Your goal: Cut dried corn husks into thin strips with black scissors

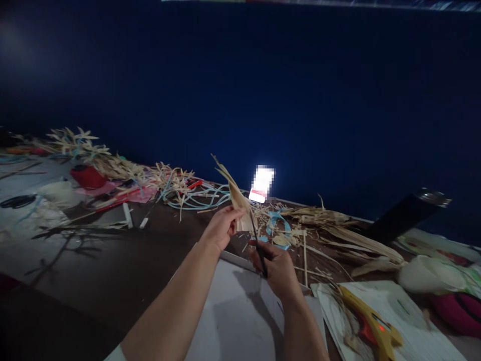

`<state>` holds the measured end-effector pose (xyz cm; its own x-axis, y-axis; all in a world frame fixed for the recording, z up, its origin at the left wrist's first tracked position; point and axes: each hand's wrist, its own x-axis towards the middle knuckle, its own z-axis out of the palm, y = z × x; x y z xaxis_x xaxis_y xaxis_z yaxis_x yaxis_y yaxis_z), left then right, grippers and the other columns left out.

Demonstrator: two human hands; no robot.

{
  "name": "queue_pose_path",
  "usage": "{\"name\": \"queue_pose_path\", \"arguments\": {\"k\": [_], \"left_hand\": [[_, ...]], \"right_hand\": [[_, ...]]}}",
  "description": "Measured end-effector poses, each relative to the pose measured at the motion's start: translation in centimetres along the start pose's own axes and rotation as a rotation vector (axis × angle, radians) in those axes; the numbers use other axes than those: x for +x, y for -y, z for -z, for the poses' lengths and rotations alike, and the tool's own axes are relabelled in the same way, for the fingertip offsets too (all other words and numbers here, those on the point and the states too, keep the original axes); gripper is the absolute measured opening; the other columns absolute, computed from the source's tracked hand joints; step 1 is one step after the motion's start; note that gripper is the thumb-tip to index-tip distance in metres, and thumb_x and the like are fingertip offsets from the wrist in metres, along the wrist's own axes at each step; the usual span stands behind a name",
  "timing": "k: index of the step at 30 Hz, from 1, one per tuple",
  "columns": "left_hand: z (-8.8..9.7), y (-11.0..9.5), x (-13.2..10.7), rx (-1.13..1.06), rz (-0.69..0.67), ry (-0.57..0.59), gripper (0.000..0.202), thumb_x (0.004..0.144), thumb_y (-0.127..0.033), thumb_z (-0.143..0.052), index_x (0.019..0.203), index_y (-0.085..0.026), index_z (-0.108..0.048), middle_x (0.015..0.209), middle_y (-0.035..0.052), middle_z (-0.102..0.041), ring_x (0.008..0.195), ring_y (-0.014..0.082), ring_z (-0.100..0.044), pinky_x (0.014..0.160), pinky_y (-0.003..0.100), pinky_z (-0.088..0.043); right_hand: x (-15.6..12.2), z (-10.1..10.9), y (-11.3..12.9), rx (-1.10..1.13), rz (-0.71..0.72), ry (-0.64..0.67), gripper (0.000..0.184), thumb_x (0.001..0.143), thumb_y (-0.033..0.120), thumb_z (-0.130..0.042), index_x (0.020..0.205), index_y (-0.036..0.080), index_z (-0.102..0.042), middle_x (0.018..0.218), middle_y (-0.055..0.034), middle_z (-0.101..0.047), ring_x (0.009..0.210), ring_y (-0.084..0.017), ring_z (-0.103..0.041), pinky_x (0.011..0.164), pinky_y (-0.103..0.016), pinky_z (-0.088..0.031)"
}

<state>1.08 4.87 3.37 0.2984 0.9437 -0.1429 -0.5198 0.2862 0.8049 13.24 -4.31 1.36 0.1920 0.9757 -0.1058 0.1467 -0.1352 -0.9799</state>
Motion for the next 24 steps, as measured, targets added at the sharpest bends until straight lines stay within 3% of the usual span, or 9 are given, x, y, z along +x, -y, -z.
{"name": "queue_pose_path", "arguments": {"k": [3, 8, 11, 20, 24], "left_hand": [[-0.1, 0.1, 0.0, -0.015, -0.055, -0.026, 0.03, 0.059, -0.028, -0.07, 0.083, -0.013, -0.061, 0.065, 0.001, -0.06, 0.054, 0.0096, -0.055, 0.052, 0.02, -0.043], [-0.7, -0.3, -0.3, 0.118, -0.141, -0.193, 0.025, 0.06, -0.025, -0.068, 0.079, -0.01, -0.063, 0.069, 0.0053, -0.063, 0.059, 0.0134, -0.059, 0.056, 0.023, -0.046], [-0.9, -0.3, -0.3, 0.191, -0.192, -0.233, 0.024, 0.061, -0.025, -0.066, 0.079, -0.009, -0.064, 0.071, 0.0069, -0.065, 0.062, 0.0153, -0.06, 0.057, 0.024, -0.047], [-0.5, 0.7, -0.1, 0.313, -0.25, -0.187, 0.027, 0.064, -0.031, -0.064, 0.084, -0.011, -0.066, 0.072, 0.0067, -0.066, 0.066, 0.0168, -0.061, 0.057, 0.023, -0.047], [-0.4, 0.7, 0.0, 0.322, -0.255, -0.172, 0.027, 0.065, -0.031, -0.064, 0.084, -0.012, -0.066, 0.073, 0.0066, -0.066, 0.065, 0.0168, -0.061, 0.057, 0.024, -0.047]], "right_hand": [[-0.1, 0.0, 0.1, -0.028, -0.012, 0.023, 0.048, 0.06, 0.045, -0.069, 0.096, 0.014, -0.067, 0.046, 0.0043, -0.045, 0.044, -0.009, -0.038, 0.042, -0.021, -0.028], [-0.1, -0.2, -0.1, 0.007, -0.029, 0.031, 0.048, 0.059, 0.043, -0.07, 0.096, 0.011, -0.066, 0.047, 0.0045, -0.043, 0.045, -0.009, -0.036, 0.043, -0.022, -0.026], [0.1, -0.3, -0.5, 0.048, -0.027, 0.042, 0.049, 0.059, 0.041, -0.071, 0.098, 0.011, -0.065, 0.049, 0.0043, -0.044, 0.046, -0.009, -0.036, 0.044, -0.022, -0.027], [0.3, -0.3, -1.0, 0.061, -0.009, 0.021, 0.053, 0.057, 0.043, -0.072, 0.1, 0.012, -0.066, 0.051, 0.003, -0.046, 0.048, -0.01, -0.039, 0.046, -0.024, -0.031], [0.3, -0.2, -1.0, 0.041, 0.009, 0.02, 0.051, 0.058, 0.041, -0.072, 0.1, 0.011, -0.066, 0.048, 0.0041, -0.043, 0.045, -0.009, -0.035, 0.043, -0.022, -0.027]]}}
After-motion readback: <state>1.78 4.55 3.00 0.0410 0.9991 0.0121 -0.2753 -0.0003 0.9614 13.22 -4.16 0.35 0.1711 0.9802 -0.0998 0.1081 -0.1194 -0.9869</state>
